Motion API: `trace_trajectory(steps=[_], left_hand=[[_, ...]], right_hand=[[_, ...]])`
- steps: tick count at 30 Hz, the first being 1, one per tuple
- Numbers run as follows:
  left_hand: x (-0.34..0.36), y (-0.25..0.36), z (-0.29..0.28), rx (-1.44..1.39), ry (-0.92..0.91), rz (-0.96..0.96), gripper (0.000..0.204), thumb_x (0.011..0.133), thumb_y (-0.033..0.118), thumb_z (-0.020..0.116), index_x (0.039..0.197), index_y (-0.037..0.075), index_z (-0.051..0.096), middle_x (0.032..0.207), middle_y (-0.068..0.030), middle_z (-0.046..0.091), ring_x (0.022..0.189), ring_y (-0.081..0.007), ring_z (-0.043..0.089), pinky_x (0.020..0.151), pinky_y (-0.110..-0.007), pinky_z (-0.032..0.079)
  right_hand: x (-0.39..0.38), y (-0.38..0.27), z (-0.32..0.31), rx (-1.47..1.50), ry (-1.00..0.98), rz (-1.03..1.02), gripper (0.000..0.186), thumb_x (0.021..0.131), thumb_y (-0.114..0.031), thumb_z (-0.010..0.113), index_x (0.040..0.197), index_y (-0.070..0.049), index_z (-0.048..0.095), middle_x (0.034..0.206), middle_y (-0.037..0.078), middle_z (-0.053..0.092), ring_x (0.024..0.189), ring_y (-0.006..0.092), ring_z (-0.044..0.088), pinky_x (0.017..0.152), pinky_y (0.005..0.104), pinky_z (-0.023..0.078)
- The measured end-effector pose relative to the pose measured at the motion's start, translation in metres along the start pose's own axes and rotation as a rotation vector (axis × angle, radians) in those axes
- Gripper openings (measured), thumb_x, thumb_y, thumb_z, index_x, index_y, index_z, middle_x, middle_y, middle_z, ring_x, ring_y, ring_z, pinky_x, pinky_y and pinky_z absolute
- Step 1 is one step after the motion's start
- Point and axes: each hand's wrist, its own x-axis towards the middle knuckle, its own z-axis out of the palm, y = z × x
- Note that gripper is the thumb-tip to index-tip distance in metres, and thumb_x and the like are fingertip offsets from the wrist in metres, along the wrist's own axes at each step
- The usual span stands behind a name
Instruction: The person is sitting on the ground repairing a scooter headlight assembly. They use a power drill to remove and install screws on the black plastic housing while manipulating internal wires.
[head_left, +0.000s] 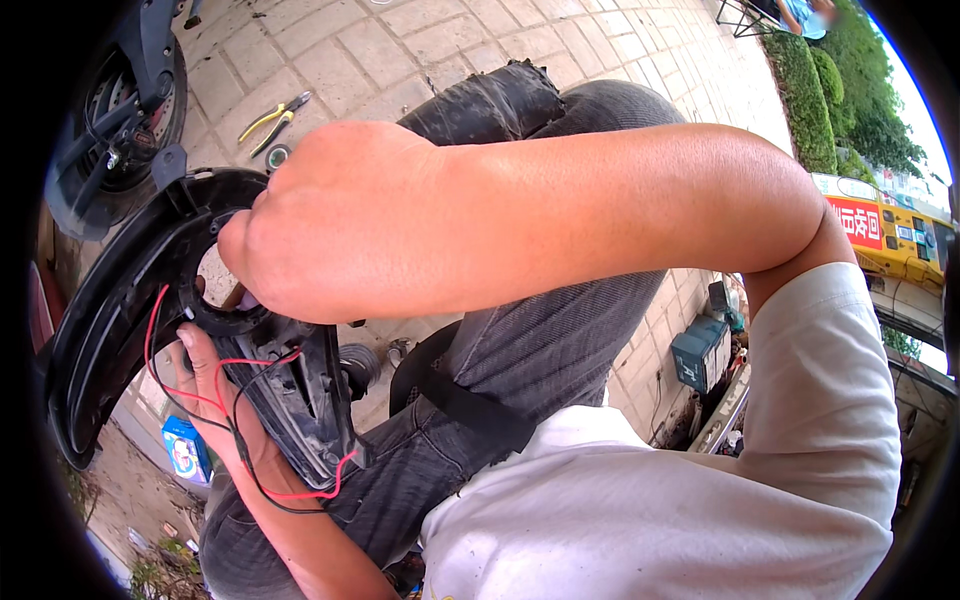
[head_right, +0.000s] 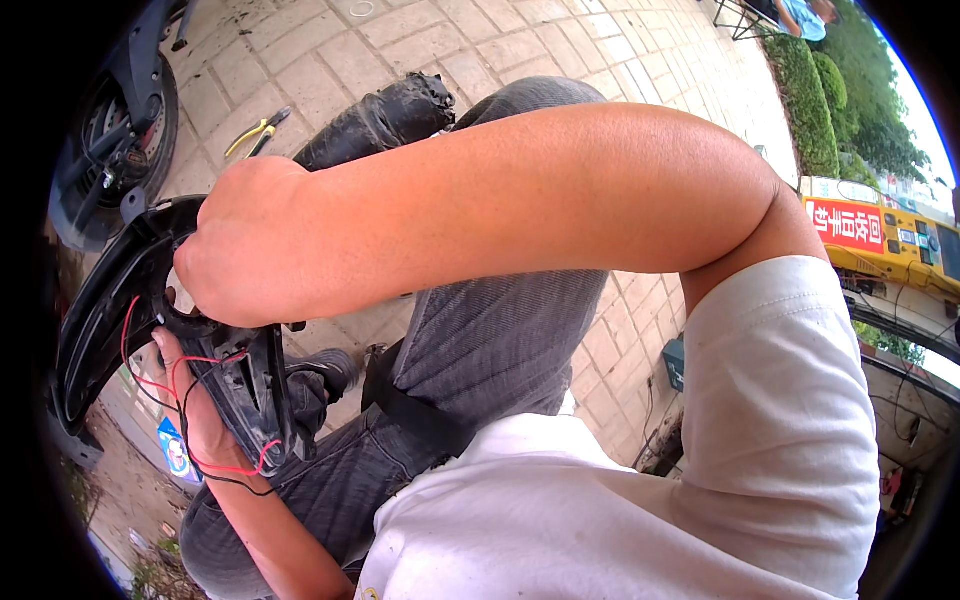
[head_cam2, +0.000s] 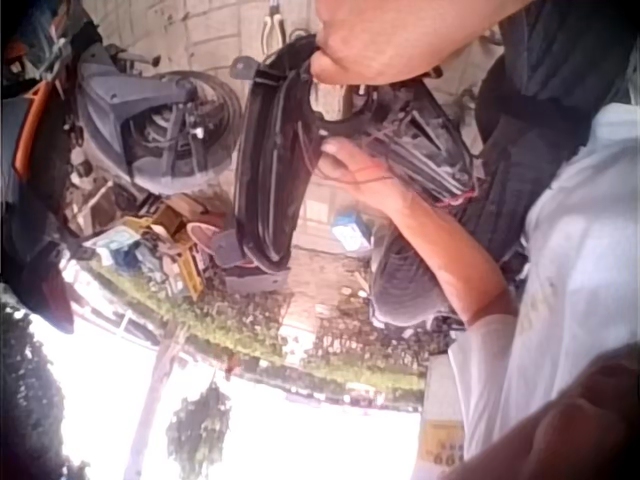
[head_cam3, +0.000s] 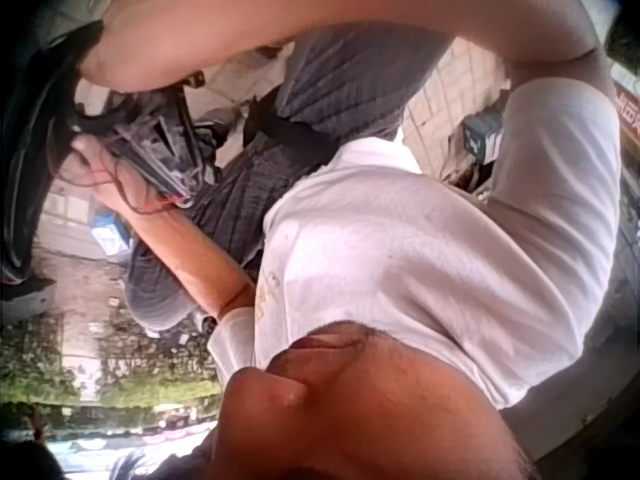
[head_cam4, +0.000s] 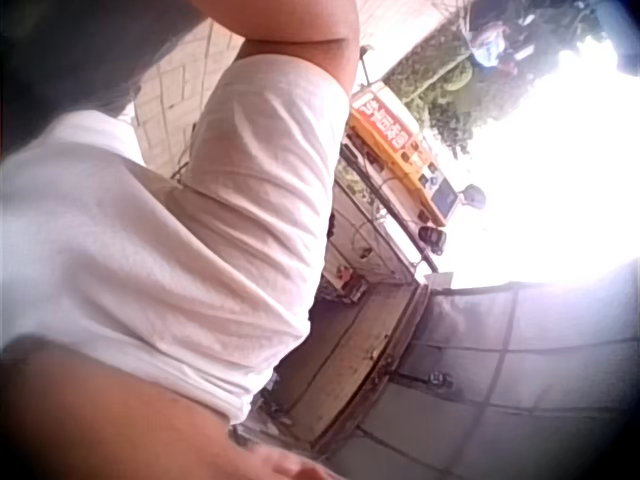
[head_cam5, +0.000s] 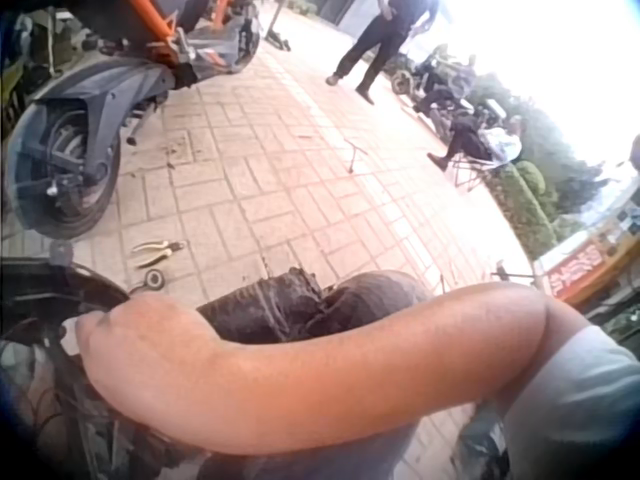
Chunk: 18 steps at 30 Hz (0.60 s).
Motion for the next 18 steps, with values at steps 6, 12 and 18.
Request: trace_trajectory(steps=[6, 12, 18], left_hand=[[-0.004, 0.003, 0.008, -0.042, -0.023, -0.004, 0.045, 0.103, 0.032, 0.048, 0.136, 0.001, 0.049, 0.128, -0.0122, 0.059, 0.111, -0.0221, 0.061, 0.093, -0.037, 0.051], [-0.005, 0.009, 0.010, 0.039, -0.024, 0.025, 0.044, 0.104, 0.031, 0.047, 0.134, 0.000, 0.050, 0.125, -0.0120, 0.060, 0.108, -0.0203, 0.062, 0.091, -0.034, 0.051], [-0.004, 0.008, 0.010, 0.078, -0.008, 0.075, 0.044, 0.104, 0.031, 0.048, 0.133, -0.001, 0.051, 0.125, -0.0119, 0.060, 0.108, -0.0192, 0.061, 0.093, -0.033, 0.049]], right_hand=[[0.000, 0.001, -0.003, -0.008, -0.047, -0.024, 0.017, 0.072, -0.013, 0.068, 0.083, -0.002, 0.071, 0.077, 0.014, 0.071, 0.079, 0.0320, 0.071, 0.064, 0.0428, 0.056], [0.001, 0.000, -0.004, -0.009, -0.066, -0.011, 0.018, 0.073, -0.013, 0.068, 0.085, -0.001, 0.072, 0.079, 0.014, 0.071, 0.081, 0.0316, 0.071, 0.064, 0.0435, 0.056], [0.001, 0.001, -0.004, -0.022, -0.078, -0.030, 0.019, 0.075, -0.014, 0.066, 0.087, -0.001, 0.072, 0.080, 0.015, 0.071, 0.081, 0.0322, 0.071, 0.064, 0.0439, 0.056]])
